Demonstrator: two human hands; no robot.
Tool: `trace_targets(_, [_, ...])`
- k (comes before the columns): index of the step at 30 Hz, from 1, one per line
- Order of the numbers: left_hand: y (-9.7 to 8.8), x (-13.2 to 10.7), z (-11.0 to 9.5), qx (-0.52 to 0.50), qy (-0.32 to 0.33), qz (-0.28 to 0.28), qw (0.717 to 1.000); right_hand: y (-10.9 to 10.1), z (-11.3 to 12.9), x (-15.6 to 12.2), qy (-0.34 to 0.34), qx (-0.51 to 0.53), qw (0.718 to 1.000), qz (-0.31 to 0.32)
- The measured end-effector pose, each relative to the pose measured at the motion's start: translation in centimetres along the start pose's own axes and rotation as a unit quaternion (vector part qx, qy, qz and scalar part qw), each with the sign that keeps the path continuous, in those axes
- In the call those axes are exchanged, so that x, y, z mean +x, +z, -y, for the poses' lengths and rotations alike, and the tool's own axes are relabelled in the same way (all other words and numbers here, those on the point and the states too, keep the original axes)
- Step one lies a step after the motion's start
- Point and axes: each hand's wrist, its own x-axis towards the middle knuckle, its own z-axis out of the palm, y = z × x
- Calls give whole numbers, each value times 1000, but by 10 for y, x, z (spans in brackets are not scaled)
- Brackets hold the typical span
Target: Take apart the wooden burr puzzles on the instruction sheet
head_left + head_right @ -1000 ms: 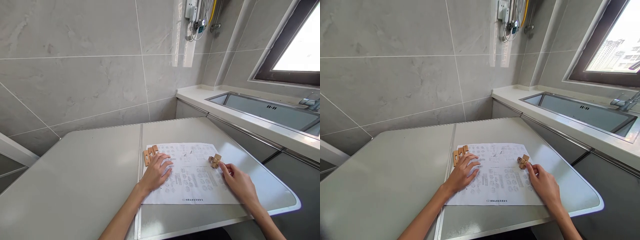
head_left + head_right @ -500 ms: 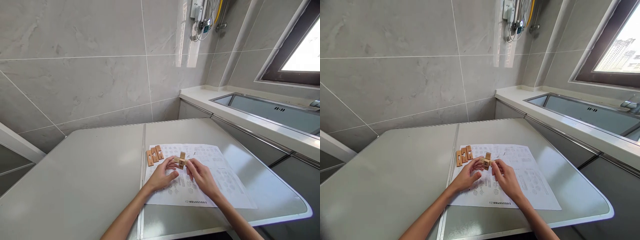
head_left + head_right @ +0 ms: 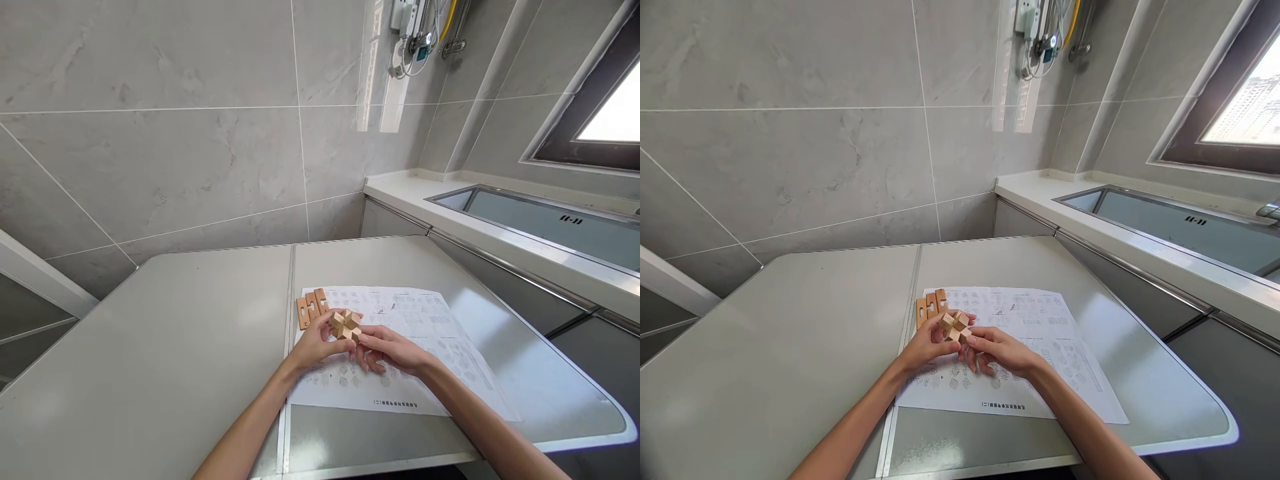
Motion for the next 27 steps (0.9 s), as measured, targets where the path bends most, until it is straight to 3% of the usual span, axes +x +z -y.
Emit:
trace_targets(7, [5,0,-5,24,-20,51,998,-9,-10,-2,16,-11,999,37])
trace_targets(15, [3,1,8,91,-10,-57,994,-4,-19,5,-49,-53,989,-131])
trace_targets(27, [6,2,7,142,-6,-97,985,2,-22,8,-81,-79,982,-154])
